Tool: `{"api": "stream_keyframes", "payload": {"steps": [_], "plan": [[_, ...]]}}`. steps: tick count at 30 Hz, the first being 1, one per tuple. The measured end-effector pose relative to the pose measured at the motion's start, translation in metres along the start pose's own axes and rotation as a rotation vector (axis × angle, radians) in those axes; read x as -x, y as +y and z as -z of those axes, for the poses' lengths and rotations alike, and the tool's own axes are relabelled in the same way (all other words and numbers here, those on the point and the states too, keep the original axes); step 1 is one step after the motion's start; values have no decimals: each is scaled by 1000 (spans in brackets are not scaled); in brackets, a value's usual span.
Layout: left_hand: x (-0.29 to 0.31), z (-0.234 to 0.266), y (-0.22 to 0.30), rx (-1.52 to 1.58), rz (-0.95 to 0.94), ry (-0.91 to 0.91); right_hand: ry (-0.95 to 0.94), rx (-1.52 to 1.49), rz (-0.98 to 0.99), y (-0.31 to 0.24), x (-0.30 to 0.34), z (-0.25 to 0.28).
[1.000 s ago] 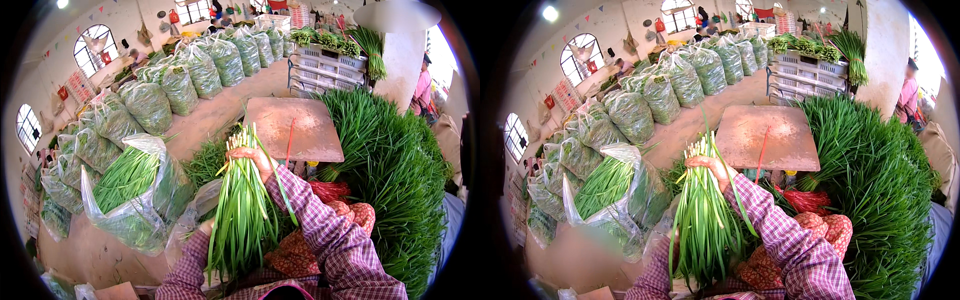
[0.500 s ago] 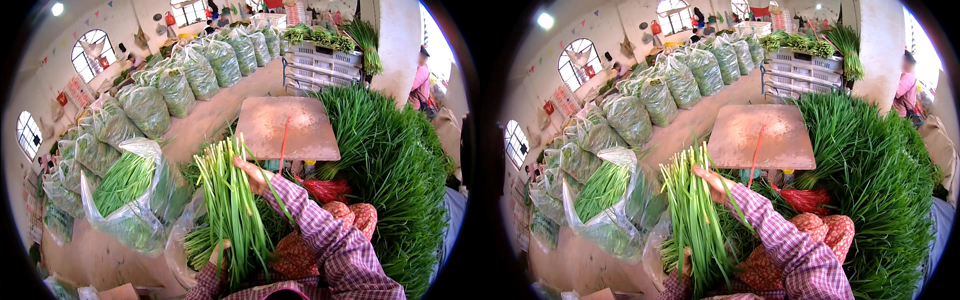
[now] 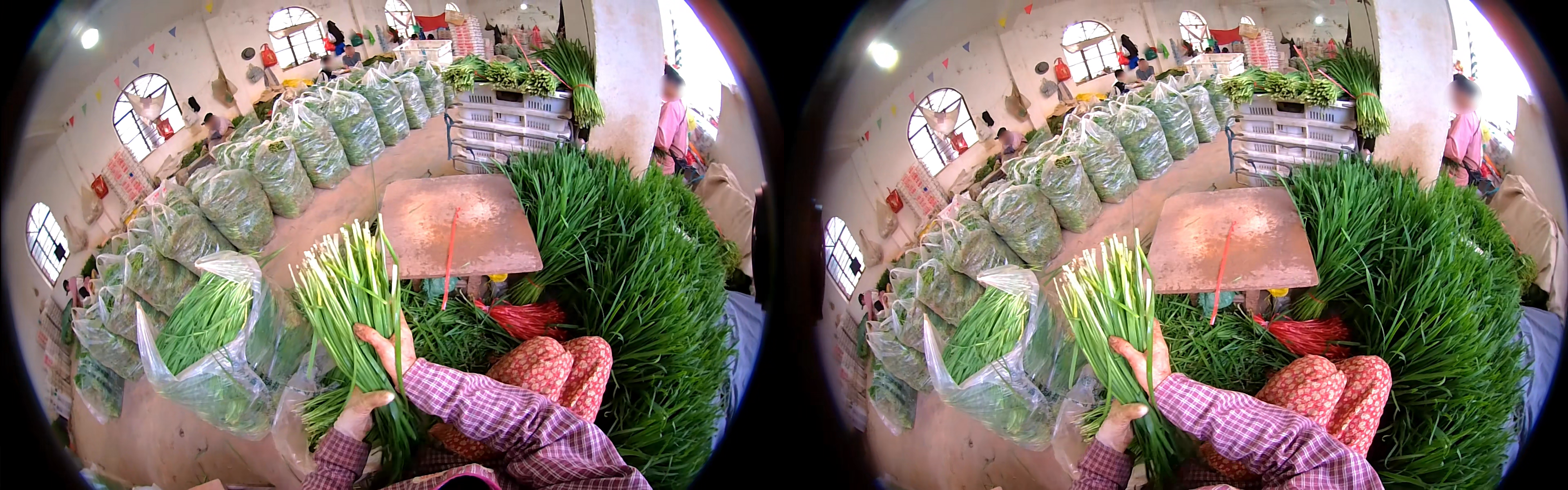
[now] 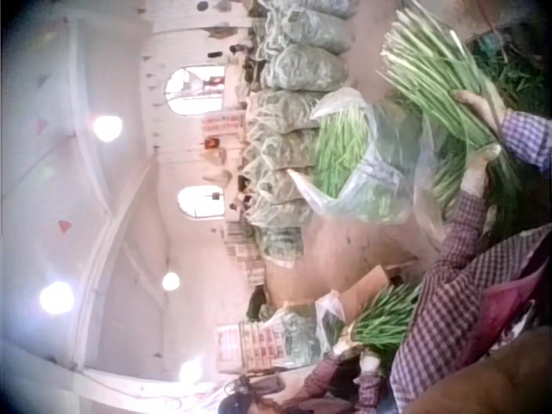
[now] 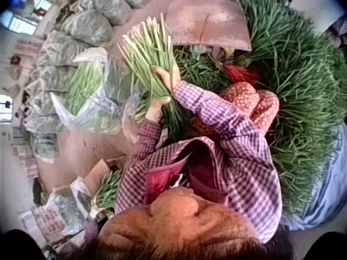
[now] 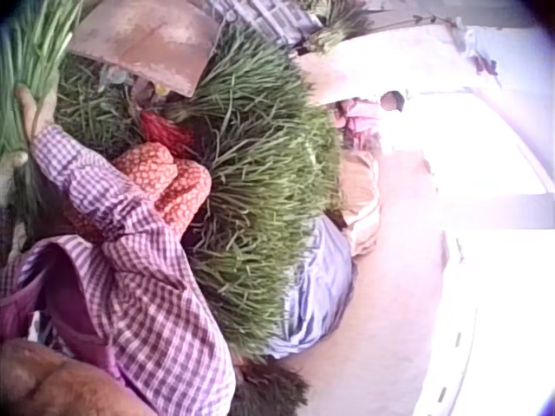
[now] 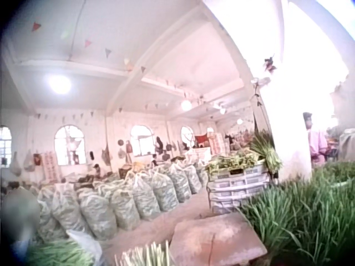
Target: The person cleans and sorts leeks by hand, ties them into bundles with red plastic strings, and places the finished bundles into large clear plastic bags.
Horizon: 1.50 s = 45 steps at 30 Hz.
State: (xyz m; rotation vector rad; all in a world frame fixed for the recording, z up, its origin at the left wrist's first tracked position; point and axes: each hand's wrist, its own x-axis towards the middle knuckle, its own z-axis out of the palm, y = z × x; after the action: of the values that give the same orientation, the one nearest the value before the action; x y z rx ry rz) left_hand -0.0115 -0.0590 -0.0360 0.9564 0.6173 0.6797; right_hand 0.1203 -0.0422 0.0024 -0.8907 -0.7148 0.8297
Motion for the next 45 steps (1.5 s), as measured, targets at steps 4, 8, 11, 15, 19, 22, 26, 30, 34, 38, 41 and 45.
{"api": "stream_keyframes", "payload": {"steps": [4,8,11,15,19,22,26,30,34,38,41,45], "plan": [[-6,-1,9,39,53,68,-52,-112,-109,-8,3,-3],[0,22,30,-107,53,144,-45,18,-291,-33,-5,-3],[2,24,42,-158,95,37,14,-74,-228,-40,-44,19],[4,58,45,-251,185,-3,15,-285,-227,-73,-87,34],[4,78,44,-286,136,-47,49,-410,-305,-81,-104,40],[9,58,58,-298,115,-38,40,-381,-275,-71,-119,52],[7,79,57,-311,213,-36,268,-407,-294,-80,-128,59],[18,98,54,-280,168,-15,264,-417,-230,-103,-153,118],[19,110,48,-267,151,23,105,676,-82,-86,-149,183],[18,115,53,-355,114,47,-461,1694,-23,-80,-82,141],[20,116,52,-326,130,50,-335,1423,172,-98,-72,99],[17,112,51,-334,134,26,-316,803,77,-90,-61,50]]}}
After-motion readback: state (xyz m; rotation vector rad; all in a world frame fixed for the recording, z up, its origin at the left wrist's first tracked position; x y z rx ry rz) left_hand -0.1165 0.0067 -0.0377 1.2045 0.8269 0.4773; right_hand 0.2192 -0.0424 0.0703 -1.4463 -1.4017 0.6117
